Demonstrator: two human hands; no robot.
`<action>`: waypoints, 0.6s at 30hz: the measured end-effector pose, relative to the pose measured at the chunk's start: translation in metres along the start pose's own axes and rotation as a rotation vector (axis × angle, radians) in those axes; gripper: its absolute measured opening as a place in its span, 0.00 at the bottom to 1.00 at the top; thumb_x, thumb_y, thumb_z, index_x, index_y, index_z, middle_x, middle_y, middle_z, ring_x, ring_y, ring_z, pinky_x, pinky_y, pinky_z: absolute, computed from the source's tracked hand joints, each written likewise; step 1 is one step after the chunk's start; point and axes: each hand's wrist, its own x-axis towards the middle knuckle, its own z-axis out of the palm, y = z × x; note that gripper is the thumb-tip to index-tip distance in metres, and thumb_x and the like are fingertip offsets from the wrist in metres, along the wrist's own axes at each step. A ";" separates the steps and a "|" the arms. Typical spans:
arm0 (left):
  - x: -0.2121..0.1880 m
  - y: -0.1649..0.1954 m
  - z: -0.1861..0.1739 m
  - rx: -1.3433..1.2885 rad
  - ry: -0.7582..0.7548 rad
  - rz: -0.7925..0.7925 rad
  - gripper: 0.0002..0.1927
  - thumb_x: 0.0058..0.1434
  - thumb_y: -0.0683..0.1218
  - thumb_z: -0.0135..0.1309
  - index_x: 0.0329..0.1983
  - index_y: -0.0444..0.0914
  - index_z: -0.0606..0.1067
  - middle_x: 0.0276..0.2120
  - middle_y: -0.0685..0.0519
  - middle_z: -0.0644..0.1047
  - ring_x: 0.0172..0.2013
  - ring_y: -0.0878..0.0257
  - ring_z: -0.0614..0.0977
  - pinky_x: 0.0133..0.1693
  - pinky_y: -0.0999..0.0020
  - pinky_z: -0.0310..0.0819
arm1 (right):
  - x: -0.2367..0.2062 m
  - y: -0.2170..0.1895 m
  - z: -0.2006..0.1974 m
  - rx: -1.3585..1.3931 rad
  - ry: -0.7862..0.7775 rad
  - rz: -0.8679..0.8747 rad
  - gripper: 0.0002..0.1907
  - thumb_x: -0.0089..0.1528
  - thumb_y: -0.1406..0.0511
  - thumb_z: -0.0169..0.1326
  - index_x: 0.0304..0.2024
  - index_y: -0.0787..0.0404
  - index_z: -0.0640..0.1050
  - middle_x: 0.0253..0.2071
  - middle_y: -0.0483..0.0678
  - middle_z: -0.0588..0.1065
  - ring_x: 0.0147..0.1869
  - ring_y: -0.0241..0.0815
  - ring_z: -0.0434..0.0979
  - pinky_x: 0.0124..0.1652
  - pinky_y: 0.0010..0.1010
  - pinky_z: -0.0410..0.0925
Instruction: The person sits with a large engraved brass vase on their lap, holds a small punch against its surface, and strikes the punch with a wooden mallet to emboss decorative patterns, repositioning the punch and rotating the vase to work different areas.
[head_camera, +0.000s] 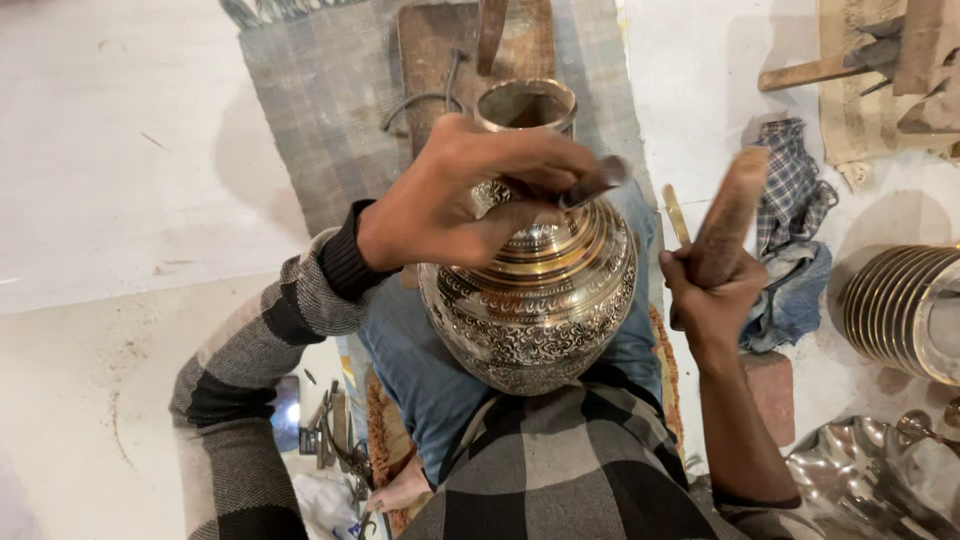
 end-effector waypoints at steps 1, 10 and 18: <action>-0.001 0.000 0.003 0.095 -0.030 -0.038 0.26 0.59 0.27 0.46 0.60 0.35 0.72 0.43 0.46 0.83 0.41 0.59 0.88 0.43 0.68 0.87 | 0.000 -0.001 0.003 0.020 -0.015 0.085 0.05 0.61 0.73 0.63 0.33 0.67 0.78 0.23 0.47 0.75 0.17 0.34 0.70 0.18 0.26 0.64; -0.001 -0.001 0.009 0.475 -0.295 -0.192 0.27 0.63 0.34 0.54 0.65 0.46 0.74 0.30 0.50 0.84 0.22 0.62 0.82 0.21 0.66 0.75 | -0.005 -0.006 0.006 -0.022 -0.054 -0.063 0.07 0.62 0.75 0.65 0.32 0.68 0.78 0.25 0.42 0.74 0.26 0.27 0.71 0.28 0.21 0.63; -0.005 0.000 0.012 0.622 -0.285 -0.049 0.34 0.63 0.31 0.50 0.71 0.47 0.70 0.35 0.48 0.84 0.28 0.63 0.83 0.26 0.69 0.78 | -0.003 -0.027 -0.009 0.280 -0.111 -0.282 0.07 0.62 0.77 0.63 0.37 0.66 0.77 0.31 0.46 0.75 0.27 0.32 0.73 0.29 0.23 0.67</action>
